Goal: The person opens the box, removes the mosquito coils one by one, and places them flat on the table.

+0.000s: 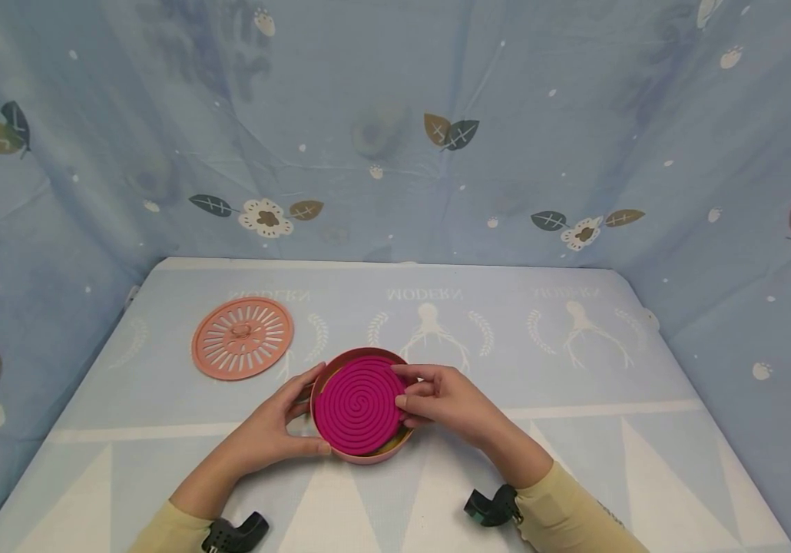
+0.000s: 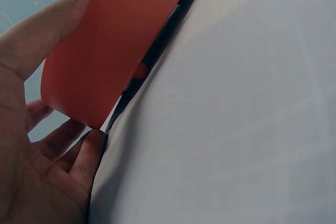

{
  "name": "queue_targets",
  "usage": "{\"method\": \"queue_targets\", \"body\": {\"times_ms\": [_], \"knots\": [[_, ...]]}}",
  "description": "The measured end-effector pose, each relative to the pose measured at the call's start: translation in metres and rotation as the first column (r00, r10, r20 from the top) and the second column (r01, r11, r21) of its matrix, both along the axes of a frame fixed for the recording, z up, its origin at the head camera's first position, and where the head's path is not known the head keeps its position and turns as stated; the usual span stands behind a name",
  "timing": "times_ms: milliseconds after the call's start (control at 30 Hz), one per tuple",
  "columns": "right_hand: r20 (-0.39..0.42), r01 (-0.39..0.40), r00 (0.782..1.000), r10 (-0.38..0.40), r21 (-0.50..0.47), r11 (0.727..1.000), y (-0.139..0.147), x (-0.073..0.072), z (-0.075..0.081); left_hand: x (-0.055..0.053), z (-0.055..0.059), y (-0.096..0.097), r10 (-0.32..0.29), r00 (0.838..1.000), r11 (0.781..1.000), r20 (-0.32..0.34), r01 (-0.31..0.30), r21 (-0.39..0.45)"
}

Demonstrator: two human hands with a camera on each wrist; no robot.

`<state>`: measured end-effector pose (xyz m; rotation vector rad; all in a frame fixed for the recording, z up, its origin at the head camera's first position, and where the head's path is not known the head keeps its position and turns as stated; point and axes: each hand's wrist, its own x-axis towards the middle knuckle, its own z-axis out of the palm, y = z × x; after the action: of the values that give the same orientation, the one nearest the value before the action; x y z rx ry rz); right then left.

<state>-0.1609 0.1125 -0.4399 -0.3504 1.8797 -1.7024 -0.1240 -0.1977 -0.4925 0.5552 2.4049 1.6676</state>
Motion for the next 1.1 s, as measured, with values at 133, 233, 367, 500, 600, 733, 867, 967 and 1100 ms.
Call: {"method": "queue_targets", "body": {"times_ms": [133, 233, 367, 500, 600, 733, 867, 967, 1100], "knots": [[-0.008, -0.015, 1.0, 0.015, 0.016, 1.0, 0.001, -0.001, -0.001, 0.0, 0.0, 0.0, -0.005, 1.0, 1.0, -0.005, 0.006, 0.008], [-0.006, -0.017, 1.0, 0.017, 0.014, 1.0, 0.001, -0.002, -0.002, 0.0, 0.0, -0.001, -0.007, 1.0, 1.0, -0.011, 0.007, 0.009], [0.009, -0.011, 1.0, 0.01, 0.012, 1.0, 0.001, -0.003, -0.003, 0.0, 0.0, -0.001, -0.006, 1.0, 1.0, -0.011, 0.006, 0.007], [0.022, -0.005, 1.0, 0.005, 0.009, 1.0, 0.001, -0.004, -0.003, 0.001, 0.0, 0.0, -0.004, 1.0, 1.0, -0.007, 0.004, -0.002], [0.021, 0.0, 1.0, -0.001, 0.005, 1.0, 0.001, -0.003, -0.001, 0.001, 0.001, 0.0, -0.003, 1.0, 1.0, -0.012, 0.003, -0.007], [0.017, 0.008, 1.0, -0.008, -0.012, 1.0, 0.003, -0.003, 0.001, 0.001, 0.001, -0.001, -0.003, 1.0, 1.0, -0.02, 0.003, -0.004], [0.017, 0.013, 1.0, -0.013, -0.031, 0.999, 0.005, -0.003, 0.003, 0.001, 0.0, -0.001, -0.008, 1.0, 1.0, -0.021, 0.008, 0.007], [0.021, 0.022, 1.0, -0.021, -0.038, 0.999, 0.008, -0.003, 0.003, 0.001, 0.0, -0.001, -0.01, 1.0, 1.0, -0.016, 0.01, 0.008], [0.028, 0.04, 0.999, -0.039, -0.049, 0.998, 0.012, -0.003, 0.003, 0.002, 0.001, -0.001, -0.009, 1.0, 1.0, -0.007, 0.009, -0.002]]}}
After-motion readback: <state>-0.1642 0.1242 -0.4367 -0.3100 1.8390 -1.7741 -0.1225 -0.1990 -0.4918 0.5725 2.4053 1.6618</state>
